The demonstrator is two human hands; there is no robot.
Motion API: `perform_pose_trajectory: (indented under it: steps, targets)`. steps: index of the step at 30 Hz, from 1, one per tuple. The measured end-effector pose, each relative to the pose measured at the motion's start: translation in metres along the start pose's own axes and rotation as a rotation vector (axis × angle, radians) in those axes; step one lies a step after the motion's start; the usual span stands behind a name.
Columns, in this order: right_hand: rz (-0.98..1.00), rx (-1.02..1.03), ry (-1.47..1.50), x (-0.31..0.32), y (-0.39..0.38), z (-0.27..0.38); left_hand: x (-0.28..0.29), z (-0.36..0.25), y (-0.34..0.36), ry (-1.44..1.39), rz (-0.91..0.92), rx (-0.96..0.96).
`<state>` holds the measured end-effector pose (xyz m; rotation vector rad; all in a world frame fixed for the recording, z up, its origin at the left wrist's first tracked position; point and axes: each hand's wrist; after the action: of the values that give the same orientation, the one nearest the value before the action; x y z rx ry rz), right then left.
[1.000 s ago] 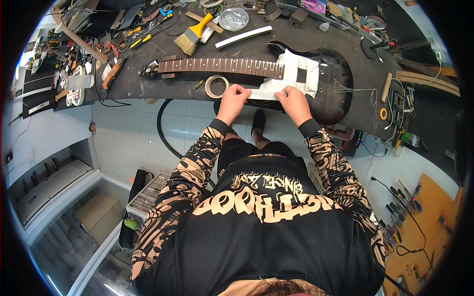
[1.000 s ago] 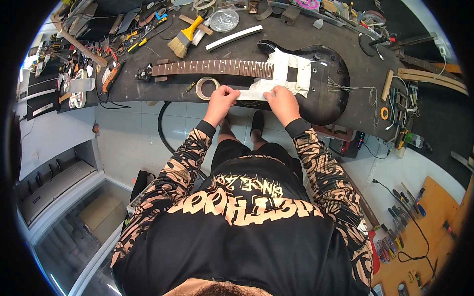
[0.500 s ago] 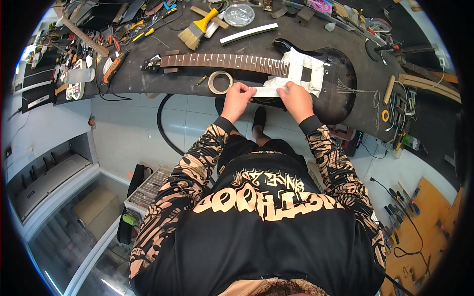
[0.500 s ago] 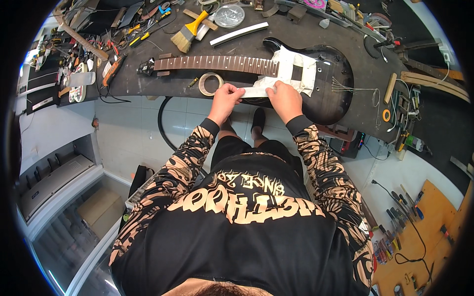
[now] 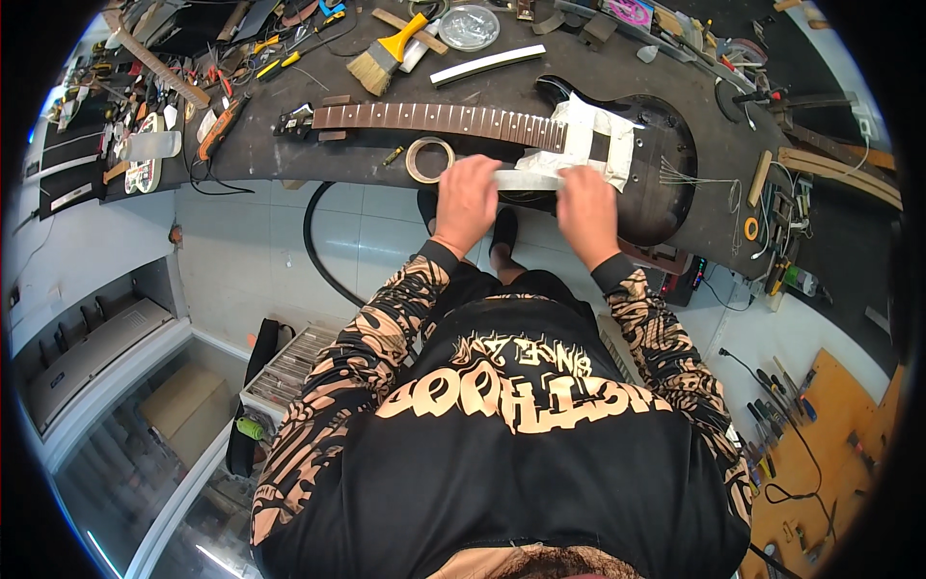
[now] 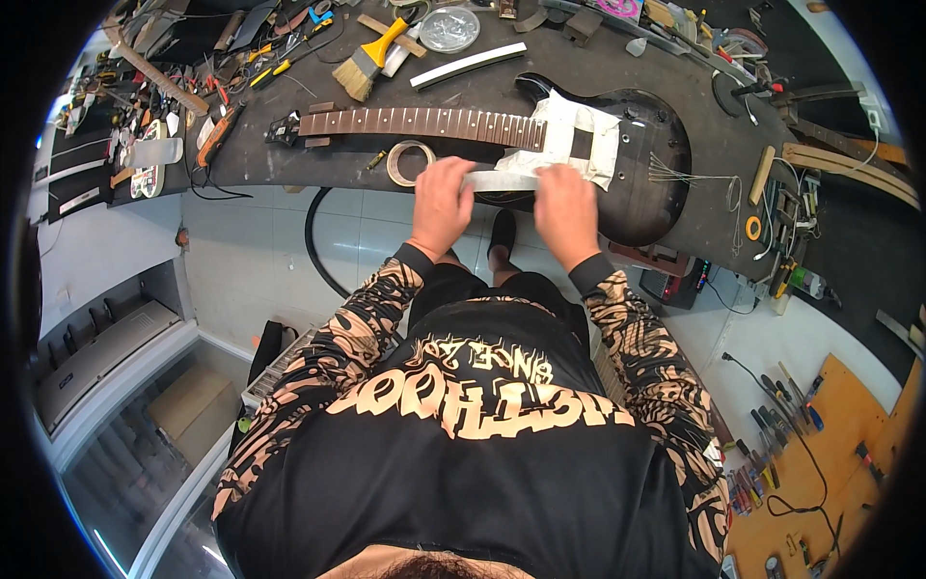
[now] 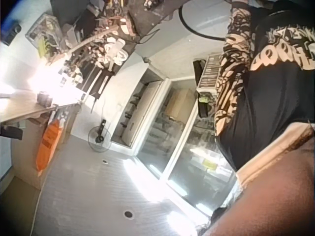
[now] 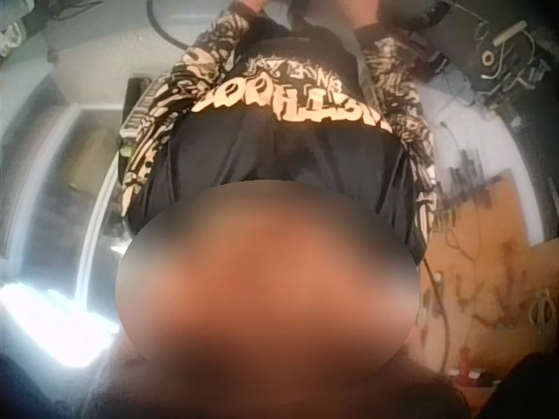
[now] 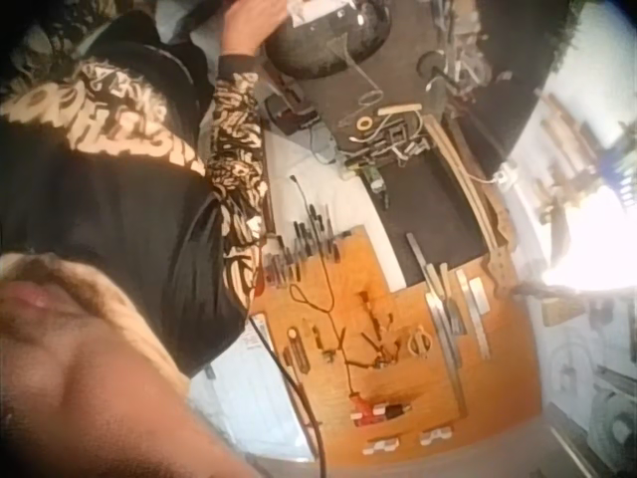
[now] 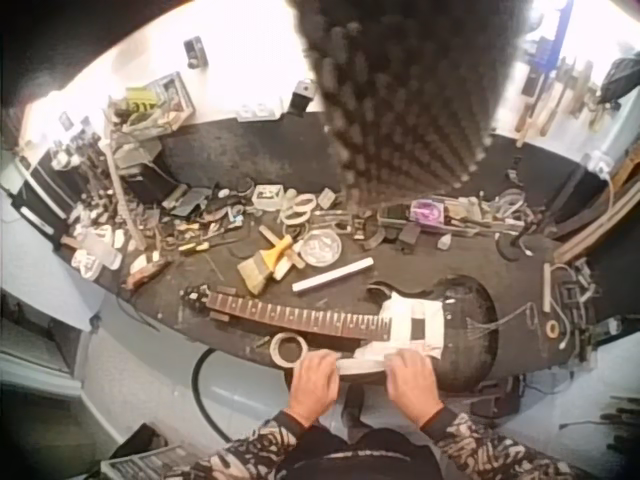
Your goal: The person applies masking tape to the body and fretboard of a guitar, then uses a small file by hand to smooth the edges of the metal frets along the side of the neck, and brushes away debris with a large brush.
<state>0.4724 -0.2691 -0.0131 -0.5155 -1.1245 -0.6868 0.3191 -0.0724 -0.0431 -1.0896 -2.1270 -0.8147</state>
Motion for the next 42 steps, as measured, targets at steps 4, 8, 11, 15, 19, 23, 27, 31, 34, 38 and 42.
perform_pose_trajectory:
  steps: [4,8,11,15,19,23,27,31,34,38,42]
  targets:
    - [0.097,0.471,-0.020,-0.024,-0.012,0.015,-0.018,-0.004,-0.013,0.197,0.187,-0.280]
    - [0.120,0.513,-0.087,-0.032,-0.011,-0.005,-0.016,0.014,-0.016,0.311,0.269,-0.318]
    - [0.087,0.479,-0.163,-0.030,-0.012,-0.016,-0.010,0.014,-0.009,0.333,0.291,-0.299]
    - [0.063,0.473,-0.137,-0.039,-0.013,-0.016,-0.025,0.000,0.000,0.357,0.301,-0.319]
    - [0.069,0.467,-0.164,-0.036,-0.010,-0.021,-0.022,-0.001,0.004,0.410,0.350,-0.318]
    - [0.072,0.437,-0.265,-0.029,-0.011,-0.031,-0.006,0.005,0.008,0.430,0.383,-0.312]
    - [0.016,0.406,-0.196,-0.036,-0.013,-0.018,-0.009,0.003,-0.006,0.370,0.363,-0.408]
    - [0.024,0.491,-0.208,-0.032,-0.005,-0.021,-0.004,0.013,-0.011,0.377,0.372,-0.406]
    - [0.011,0.484,-0.222,-0.026,-0.007,-0.036,-0.001,0.017,-0.014,0.332,0.344,-0.362]
    - [0.006,0.437,-0.241,-0.029,-0.012,-0.028,-0.022,0.021,-0.023,-0.153,0.168,-0.049]
    - [0.018,0.473,-0.131,-0.030,-0.007,0.002,-0.033,-0.005,-0.015,-0.859,0.025,0.697]
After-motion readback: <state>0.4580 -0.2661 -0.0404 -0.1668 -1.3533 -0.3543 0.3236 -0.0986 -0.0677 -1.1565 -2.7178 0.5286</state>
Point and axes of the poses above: each hand's wrist, its own y-axis towards the middle knuckle, its own x-axis out of the back of the hand, z = x × y, and after that the axes turned 2 degrees about -x, right-handed
